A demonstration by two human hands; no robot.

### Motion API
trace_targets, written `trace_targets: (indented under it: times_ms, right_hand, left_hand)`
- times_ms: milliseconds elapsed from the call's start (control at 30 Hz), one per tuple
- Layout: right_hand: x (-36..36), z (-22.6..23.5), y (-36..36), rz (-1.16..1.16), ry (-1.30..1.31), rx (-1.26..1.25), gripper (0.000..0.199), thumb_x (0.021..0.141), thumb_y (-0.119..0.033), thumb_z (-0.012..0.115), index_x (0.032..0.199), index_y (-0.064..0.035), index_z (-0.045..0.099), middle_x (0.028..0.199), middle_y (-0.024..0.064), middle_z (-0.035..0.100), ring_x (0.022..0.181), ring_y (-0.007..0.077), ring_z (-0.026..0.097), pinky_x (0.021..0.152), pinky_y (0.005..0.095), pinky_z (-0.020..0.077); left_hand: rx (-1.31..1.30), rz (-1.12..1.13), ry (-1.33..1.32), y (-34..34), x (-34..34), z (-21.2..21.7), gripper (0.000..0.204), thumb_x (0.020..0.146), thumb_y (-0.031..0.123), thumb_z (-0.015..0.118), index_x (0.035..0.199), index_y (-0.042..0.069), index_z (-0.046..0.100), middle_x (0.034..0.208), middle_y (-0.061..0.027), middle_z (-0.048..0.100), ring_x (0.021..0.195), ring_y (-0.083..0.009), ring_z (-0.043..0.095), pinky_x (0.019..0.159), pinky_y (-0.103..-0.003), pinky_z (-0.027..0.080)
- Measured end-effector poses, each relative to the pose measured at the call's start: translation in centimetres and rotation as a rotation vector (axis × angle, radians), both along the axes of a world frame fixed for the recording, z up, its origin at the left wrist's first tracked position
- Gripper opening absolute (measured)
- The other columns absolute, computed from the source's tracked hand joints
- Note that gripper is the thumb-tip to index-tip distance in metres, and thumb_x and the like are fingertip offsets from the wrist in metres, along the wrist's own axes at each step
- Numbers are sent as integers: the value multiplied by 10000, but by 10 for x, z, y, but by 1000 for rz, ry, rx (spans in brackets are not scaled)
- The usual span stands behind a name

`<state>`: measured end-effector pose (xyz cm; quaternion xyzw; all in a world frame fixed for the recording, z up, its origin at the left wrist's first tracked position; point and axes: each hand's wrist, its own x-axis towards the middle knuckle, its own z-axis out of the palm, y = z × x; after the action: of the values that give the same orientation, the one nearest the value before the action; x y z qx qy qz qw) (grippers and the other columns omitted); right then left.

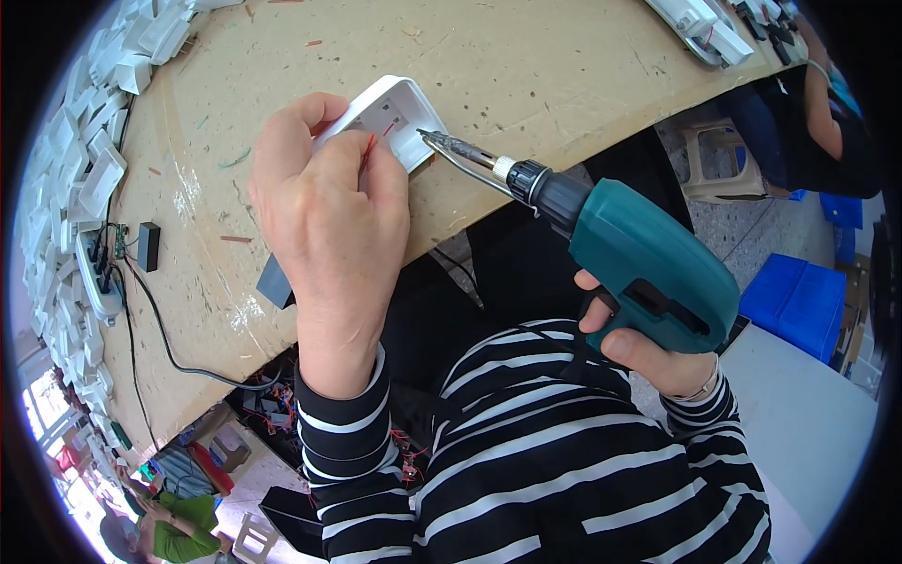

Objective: Soldering wires into small white plastic cases using a handheld soldering gun.

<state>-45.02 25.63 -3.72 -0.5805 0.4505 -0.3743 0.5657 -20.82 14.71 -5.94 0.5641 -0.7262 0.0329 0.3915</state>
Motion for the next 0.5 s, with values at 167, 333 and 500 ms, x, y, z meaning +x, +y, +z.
trace_targets:
  times_ms: [167, 333, 500]
  right_hand:
    - [0, 1, -4, 0, 55, 42, 540, 821, -61, 698, 1306, 10, 470, 1176, 186, 599, 867, 160, 633, 764, 281, 527]
    - [3, 6, -8, 6, 136, 32, 546, 818, -59, 701, 1307, 11, 468, 1179, 181, 598, 867, 158, 632, 769, 280, 527]
    - [7, 5, -12, -7, 108, 11, 549, 820, -60, 701, 1310, 10, 465, 1167, 177, 602, 867, 158, 628, 774, 284, 528]
  left_hand:
    - [-4, 0, -7, -1, -1, 0, 48, 698, 11, 645, 703, -36, 655, 956, -115, 611, 857, -263, 571, 776, -362, 424]
    - [-11, -2, -10, 0, 0, -1, 49, 704, 11, 641, 710, -35, 657, 962, -115, 609, 866, -269, 567, 781, -368, 424]
    - [-11, 0, -15, 0, -1, -2, 49, 705, 16, 646, 706, -33, 653, 970, -114, 608, 874, -269, 565, 792, -375, 424]
